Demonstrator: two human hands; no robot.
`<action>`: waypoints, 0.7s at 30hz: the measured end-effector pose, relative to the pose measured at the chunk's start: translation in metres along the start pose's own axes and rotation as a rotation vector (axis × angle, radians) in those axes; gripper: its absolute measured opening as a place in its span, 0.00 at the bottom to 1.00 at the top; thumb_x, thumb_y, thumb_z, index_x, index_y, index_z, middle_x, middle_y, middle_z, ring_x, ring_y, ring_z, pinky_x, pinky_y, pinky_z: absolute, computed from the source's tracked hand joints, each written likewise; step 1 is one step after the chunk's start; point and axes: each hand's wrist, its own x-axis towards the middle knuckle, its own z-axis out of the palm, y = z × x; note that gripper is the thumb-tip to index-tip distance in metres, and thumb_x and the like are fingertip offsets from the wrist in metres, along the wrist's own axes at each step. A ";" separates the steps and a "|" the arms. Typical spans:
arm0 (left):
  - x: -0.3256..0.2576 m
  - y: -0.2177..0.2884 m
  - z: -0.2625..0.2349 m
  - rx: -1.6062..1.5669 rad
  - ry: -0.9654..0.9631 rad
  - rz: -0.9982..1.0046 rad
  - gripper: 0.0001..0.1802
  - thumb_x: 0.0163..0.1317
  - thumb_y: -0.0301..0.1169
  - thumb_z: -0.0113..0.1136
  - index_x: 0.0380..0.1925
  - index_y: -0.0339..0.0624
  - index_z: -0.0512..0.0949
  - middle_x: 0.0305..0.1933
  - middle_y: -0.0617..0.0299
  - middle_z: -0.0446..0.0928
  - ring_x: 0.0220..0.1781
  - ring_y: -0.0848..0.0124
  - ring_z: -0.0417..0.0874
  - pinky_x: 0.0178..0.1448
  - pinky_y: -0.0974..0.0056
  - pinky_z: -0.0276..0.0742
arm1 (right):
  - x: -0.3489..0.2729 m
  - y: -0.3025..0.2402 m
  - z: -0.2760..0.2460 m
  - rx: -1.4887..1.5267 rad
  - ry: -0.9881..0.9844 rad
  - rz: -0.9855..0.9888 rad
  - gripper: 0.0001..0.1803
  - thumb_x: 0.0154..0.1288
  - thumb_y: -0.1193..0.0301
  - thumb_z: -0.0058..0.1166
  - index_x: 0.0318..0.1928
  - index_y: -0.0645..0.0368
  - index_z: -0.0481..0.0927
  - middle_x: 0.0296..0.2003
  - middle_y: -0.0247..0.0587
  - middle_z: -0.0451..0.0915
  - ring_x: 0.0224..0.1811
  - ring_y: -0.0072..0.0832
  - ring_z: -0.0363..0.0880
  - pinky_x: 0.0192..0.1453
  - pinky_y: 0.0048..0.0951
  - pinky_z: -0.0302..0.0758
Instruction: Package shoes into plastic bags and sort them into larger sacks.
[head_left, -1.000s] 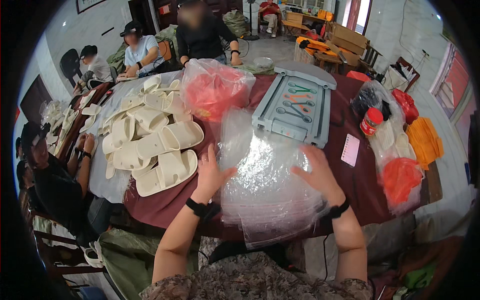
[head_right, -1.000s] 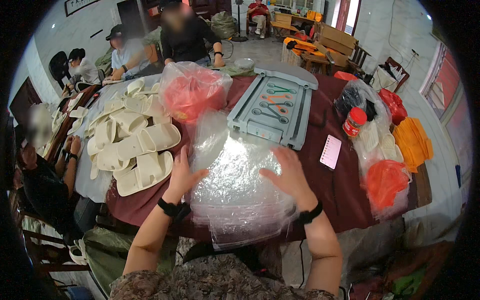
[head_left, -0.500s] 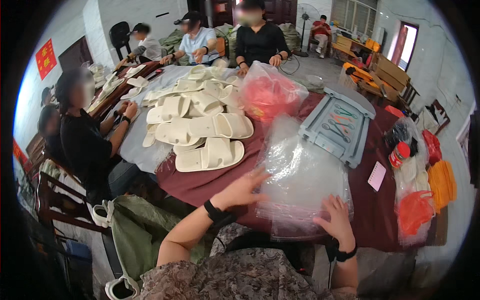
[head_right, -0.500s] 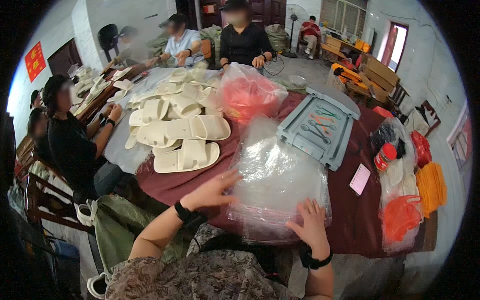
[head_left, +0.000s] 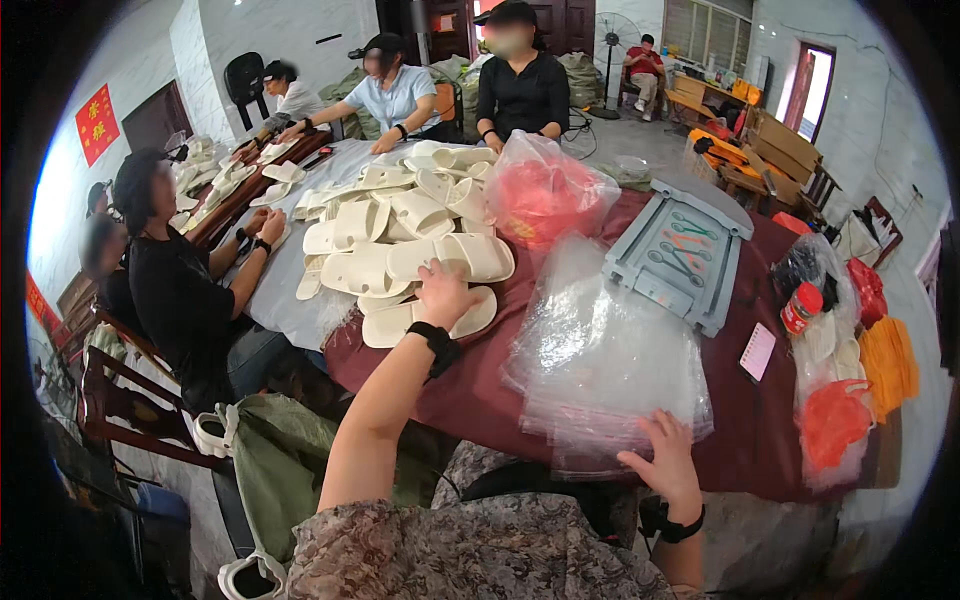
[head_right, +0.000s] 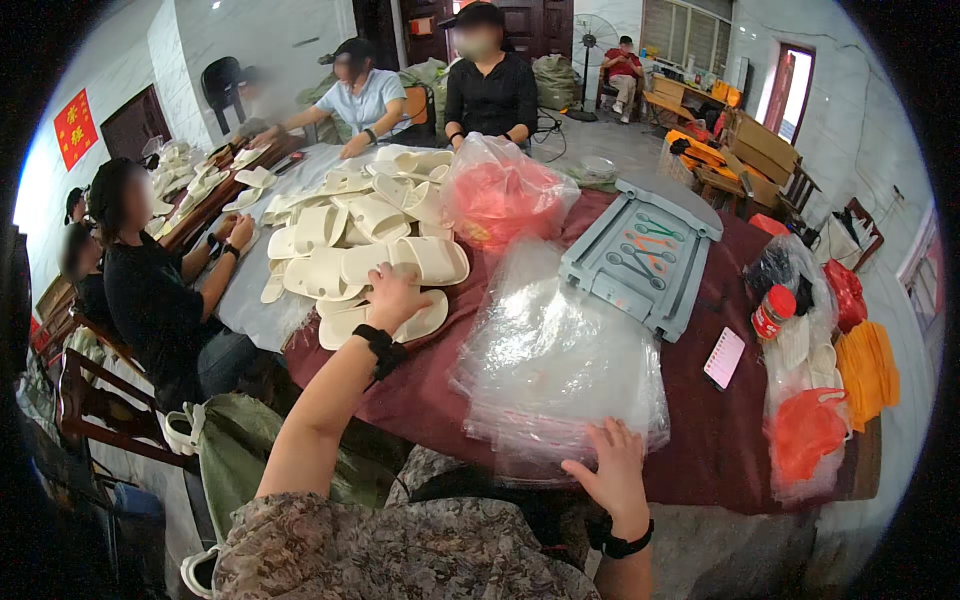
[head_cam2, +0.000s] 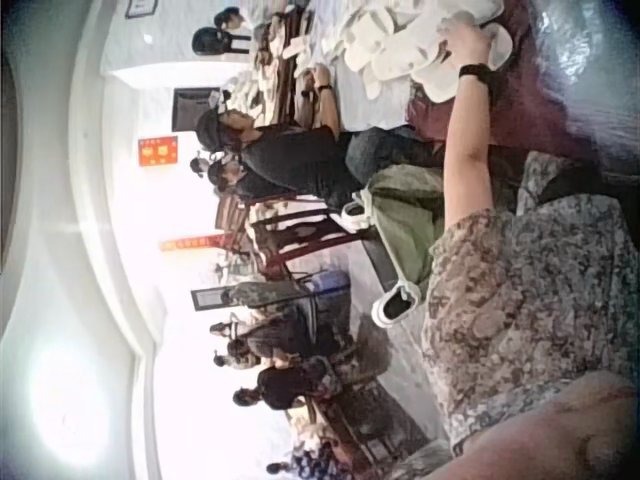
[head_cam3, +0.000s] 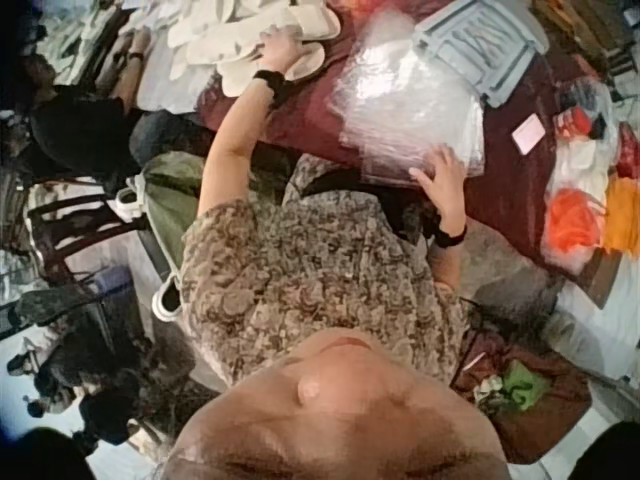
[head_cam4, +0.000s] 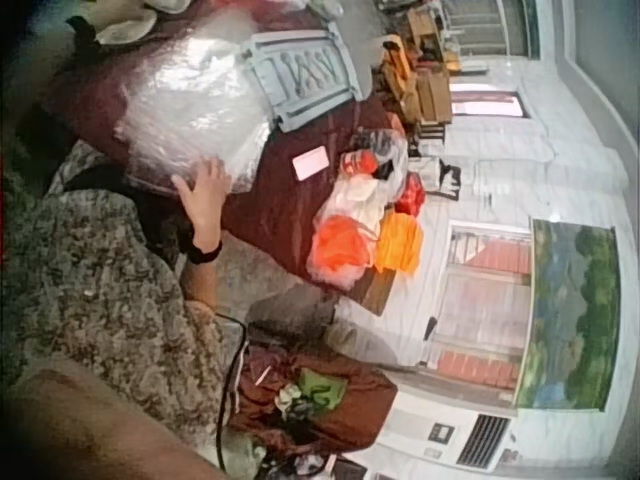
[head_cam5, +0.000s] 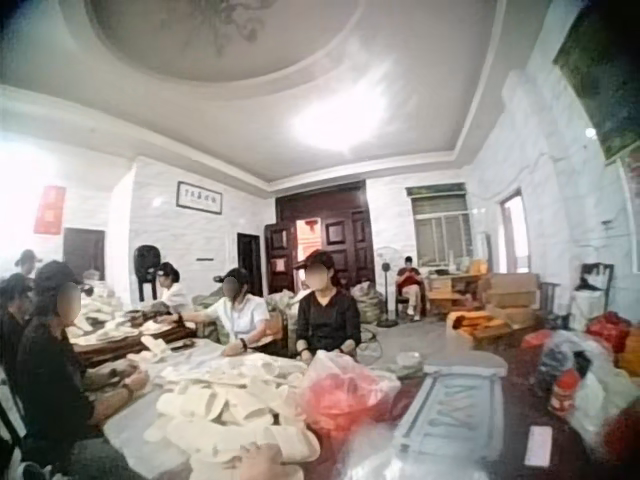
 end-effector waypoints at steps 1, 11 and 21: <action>-0.003 0.004 0.006 -0.003 0.009 -0.019 0.34 0.41 0.47 0.74 0.53 0.57 0.77 0.60 0.49 0.64 0.60 0.45 0.63 0.50 0.40 0.74 | -0.002 0.001 0.000 0.016 0.007 -0.008 0.37 0.54 0.48 0.61 0.58 0.59 0.72 0.64 0.58 0.62 0.69 0.52 0.55 0.71 0.55 0.45; -0.023 -0.014 0.013 -0.386 0.216 0.089 0.14 0.46 0.38 0.70 0.32 0.45 0.85 0.39 0.52 0.75 0.42 0.58 0.75 0.49 0.59 0.73 | -0.012 0.002 -0.002 0.001 0.077 -0.030 0.34 0.53 0.51 0.62 0.56 0.58 0.74 0.61 0.54 0.67 0.67 0.51 0.59 0.70 0.51 0.50; -0.052 0.014 -0.061 -1.476 -0.184 -0.111 0.09 0.64 0.36 0.59 0.32 0.43 0.74 0.34 0.69 0.74 0.31 0.81 0.75 0.34 0.72 0.73 | -0.009 -0.021 -0.016 -0.011 0.108 -0.117 0.34 0.55 0.50 0.61 0.56 0.59 0.73 0.60 0.50 0.68 0.67 0.50 0.59 0.71 0.56 0.49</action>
